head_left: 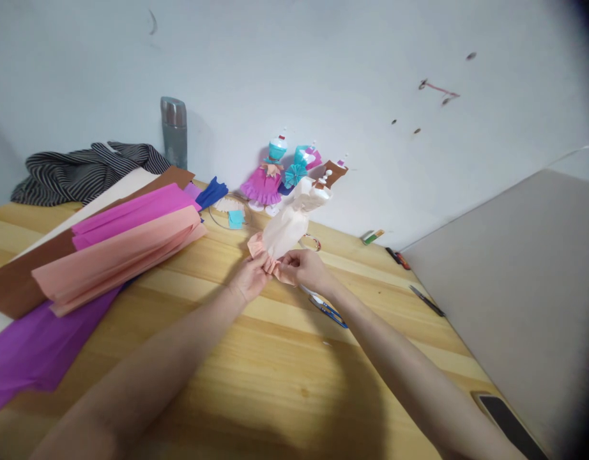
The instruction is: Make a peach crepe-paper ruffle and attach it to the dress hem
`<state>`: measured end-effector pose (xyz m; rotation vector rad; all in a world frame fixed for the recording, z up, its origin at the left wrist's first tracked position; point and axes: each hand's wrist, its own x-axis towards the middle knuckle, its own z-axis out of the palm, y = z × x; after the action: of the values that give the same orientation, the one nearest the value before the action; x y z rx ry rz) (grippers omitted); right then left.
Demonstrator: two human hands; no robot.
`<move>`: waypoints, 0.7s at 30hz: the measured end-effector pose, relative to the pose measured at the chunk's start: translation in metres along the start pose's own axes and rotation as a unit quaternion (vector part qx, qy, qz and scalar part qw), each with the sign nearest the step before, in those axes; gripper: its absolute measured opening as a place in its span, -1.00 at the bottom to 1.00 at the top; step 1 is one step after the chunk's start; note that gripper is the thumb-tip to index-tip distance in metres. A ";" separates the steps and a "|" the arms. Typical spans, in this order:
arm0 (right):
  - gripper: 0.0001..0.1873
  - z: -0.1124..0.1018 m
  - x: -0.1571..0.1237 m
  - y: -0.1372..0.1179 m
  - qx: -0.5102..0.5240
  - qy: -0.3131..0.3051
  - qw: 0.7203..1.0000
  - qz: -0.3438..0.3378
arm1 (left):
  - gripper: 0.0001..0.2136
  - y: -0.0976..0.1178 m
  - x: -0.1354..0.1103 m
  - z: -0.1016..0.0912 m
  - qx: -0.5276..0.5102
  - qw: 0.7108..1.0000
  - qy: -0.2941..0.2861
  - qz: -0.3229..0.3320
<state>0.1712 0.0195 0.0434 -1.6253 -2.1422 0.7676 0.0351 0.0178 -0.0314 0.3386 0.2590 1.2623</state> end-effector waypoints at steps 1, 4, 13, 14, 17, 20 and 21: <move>-0.82 0.000 0.000 -0.001 -0.003 0.000 1.000 -0.001 | -0.66 0.000 0.000 -0.001 0.001 1.000 0.006 0.001; -0.84 -0.001 -0.001 -0.002 -0.020 0.012 1.000 0.003 | -0.67 -0.001 0.000 0.000 0.003 1.000 0.022 0.005; -0.82 0.001 0.000 -0.001 -0.084 0.062 0.994 0.023 | -0.76 -0.003 0.000 0.002 0.006 0.999 0.052 0.017; -0.81 0.002 0.000 -0.001 -0.087 0.068 0.993 0.028 | -0.78 -0.003 0.000 0.001 0.008 0.998 0.053 0.016; -0.79 0.002 -0.002 -0.004 -0.098 0.089 0.991 0.038 | -0.81 -0.003 0.001 -0.001 0.013 0.998 0.056 0.014; -0.78 0.003 -0.002 -0.003 -0.100 0.098 0.989 0.039 | -0.77 -0.003 0.002 0.000 0.014 0.998 0.056 0.018; -0.78 0.004 -0.002 -0.002 -0.094 0.097 0.990 0.041 | -0.75 -0.003 0.002 0.000 0.014 0.998 0.055 0.020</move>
<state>0.1677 0.0164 0.0417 -1.8102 -2.0727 0.4183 0.0385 0.0187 -0.0323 0.2997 0.3662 1.3188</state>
